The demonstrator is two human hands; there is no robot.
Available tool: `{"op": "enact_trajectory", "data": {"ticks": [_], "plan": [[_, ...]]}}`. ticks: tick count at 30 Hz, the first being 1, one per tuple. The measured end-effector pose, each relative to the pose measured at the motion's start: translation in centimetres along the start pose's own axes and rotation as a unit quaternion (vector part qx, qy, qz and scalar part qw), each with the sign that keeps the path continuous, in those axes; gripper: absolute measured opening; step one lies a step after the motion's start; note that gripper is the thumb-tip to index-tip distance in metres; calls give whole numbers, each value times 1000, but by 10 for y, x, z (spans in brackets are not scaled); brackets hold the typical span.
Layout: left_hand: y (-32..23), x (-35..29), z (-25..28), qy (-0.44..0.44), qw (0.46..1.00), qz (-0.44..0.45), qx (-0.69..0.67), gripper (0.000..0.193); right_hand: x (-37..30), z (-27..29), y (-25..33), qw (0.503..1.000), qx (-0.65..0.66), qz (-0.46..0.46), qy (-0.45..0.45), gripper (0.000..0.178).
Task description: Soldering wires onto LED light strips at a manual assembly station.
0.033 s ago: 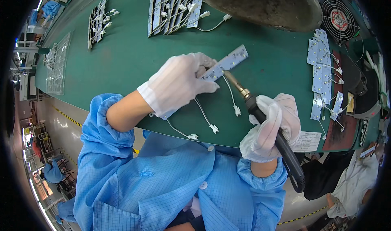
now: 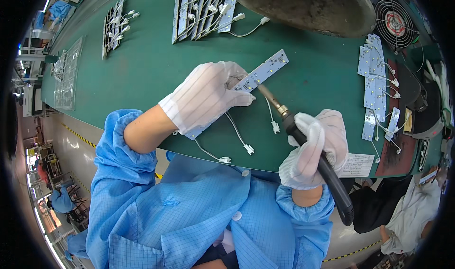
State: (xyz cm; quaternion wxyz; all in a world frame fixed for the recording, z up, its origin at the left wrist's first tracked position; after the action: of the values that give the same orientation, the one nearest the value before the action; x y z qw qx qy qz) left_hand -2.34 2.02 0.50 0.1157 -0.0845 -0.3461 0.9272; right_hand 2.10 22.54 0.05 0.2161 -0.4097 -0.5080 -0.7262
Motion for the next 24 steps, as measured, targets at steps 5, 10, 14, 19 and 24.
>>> {"op": "enact_trajectory", "data": {"ticks": [5, 10, 14, 19, 24], "plan": [[4, 2, 2, 2, 998, 9, -57, 27, -18, 8, 2, 954, -127, 136, 236, 38], [8, 2, -1, -7, 999, -1, -46, 26, -18, 8, 3, 949, -141, 154, 235, 46], [10, 0, -2, -26, 999, -46, -14, 25, -22, 8, 3, 944, -146, 144, 257, 48], [9, 2, -2, -18, 997, -68, -8, 26, -38, 13, -3, 935, -190, 143, 264, 48], [9, 4, -1, 1, 999, -8, -31, 27, -27, -6, -1, 972, -122, 102, 176, 28]]}}
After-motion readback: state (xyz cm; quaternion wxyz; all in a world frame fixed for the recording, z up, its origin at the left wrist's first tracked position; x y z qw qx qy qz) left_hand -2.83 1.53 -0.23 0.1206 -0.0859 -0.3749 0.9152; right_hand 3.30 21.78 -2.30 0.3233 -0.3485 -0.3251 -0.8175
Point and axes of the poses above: each hand's wrist, its own x-axis towards the middle knuckle, its own z-axis out of the back of the hand, y = z × x, the point moved 3 cm from there along x, towards the middle knuckle, and after that the axes turned 6 degrees about -y, right-handed, at the moved point
